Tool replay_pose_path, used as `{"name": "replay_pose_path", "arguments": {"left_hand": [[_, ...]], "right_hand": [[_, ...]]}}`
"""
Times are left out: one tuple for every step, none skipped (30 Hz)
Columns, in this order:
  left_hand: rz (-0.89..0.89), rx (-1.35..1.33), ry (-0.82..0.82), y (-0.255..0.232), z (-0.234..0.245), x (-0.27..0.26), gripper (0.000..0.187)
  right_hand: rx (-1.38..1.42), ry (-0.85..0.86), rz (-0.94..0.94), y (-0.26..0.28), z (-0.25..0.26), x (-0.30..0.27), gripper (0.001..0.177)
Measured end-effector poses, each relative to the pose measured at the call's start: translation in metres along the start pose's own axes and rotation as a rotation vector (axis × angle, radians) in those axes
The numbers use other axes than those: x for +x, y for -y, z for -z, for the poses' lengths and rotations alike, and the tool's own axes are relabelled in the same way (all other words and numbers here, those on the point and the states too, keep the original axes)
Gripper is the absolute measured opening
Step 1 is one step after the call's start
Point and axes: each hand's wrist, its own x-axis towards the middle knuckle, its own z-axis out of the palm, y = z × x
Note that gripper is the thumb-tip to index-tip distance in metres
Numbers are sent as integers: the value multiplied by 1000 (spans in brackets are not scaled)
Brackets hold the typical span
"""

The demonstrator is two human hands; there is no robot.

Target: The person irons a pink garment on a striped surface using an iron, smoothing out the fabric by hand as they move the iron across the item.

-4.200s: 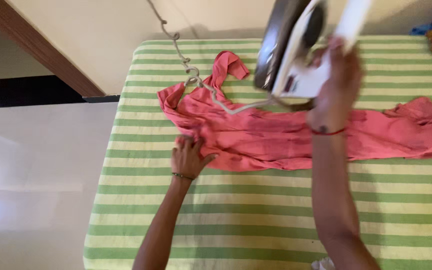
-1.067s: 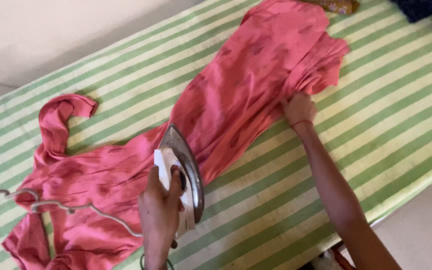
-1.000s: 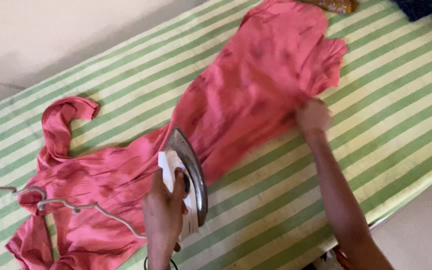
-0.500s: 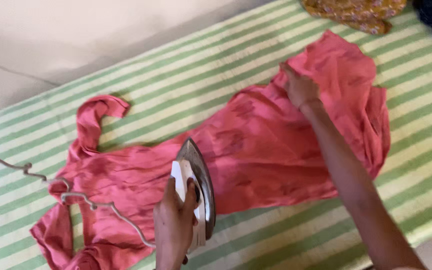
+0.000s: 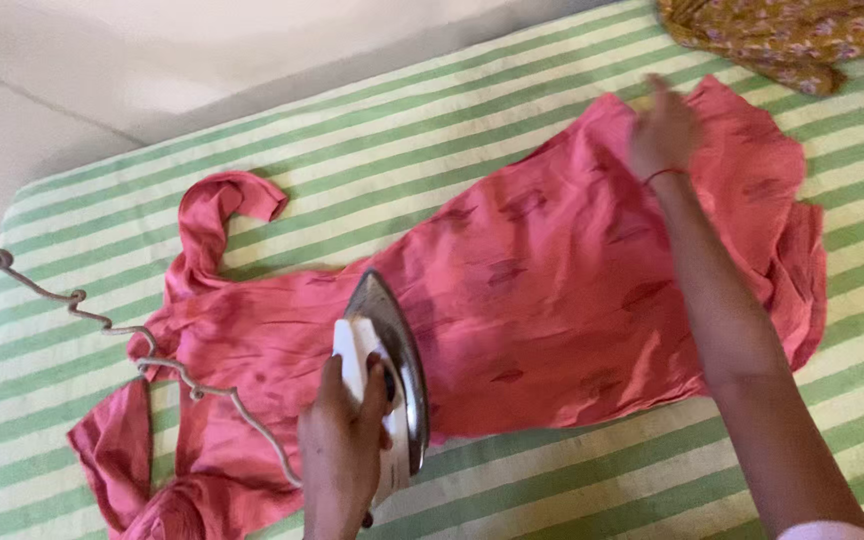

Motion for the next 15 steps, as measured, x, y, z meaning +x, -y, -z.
{"name": "replay_pose_path", "arguments": {"left_hand": [[-12,-1,-14,3,1,-1,38],[-17,-5,-33,7,2,-2,41],[-23,-9,-53,10,2,-3,44],[-26,-17,-68,11,1,-2,48],[0,-11,-47,12,3,0,42],[25,-15,-26,12,3,2,37],[51,-19,-5,9,1,5,34],[52,-27,-3,5,-1,6,35],[53,-34,-2,1,-3,9,36],[63,-35,-10,-1,-2,10,37],[44,-44,1,-2,-3,8,37],[24,-58,-6,-5,-6,7,38],[4,-71,-13,-6,-9,8,39],[39,-78,-14,-6,-13,10,43],[73,-86,-14,-6,-19,14,48]], "right_hand": [[-346,324,-45,-33,9,2,56],[-687,648,-93,-57,22,1,65],[-544,571,-137,-74,27,-10,63],[-407,493,-179,-93,32,-27,63],[-269,414,-221,-111,37,-49,62],[-236,370,-239,-130,51,-62,61],[-278,340,-263,-153,73,-73,59],[-304,315,-286,-167,88,-87,58],[-334,273,-294,-174,109,-96,57],[-347,233,-291,-171,125,-107,56],[-357,192,-280,-162,143,-118,55],[-334,135,-244,-145,156,-118,53],[-301,86,-198,-122,168,-122,52],[-255,47,-130,-91,177,-124,51],[-186,24,-49,-56,185,-130,50]]}}
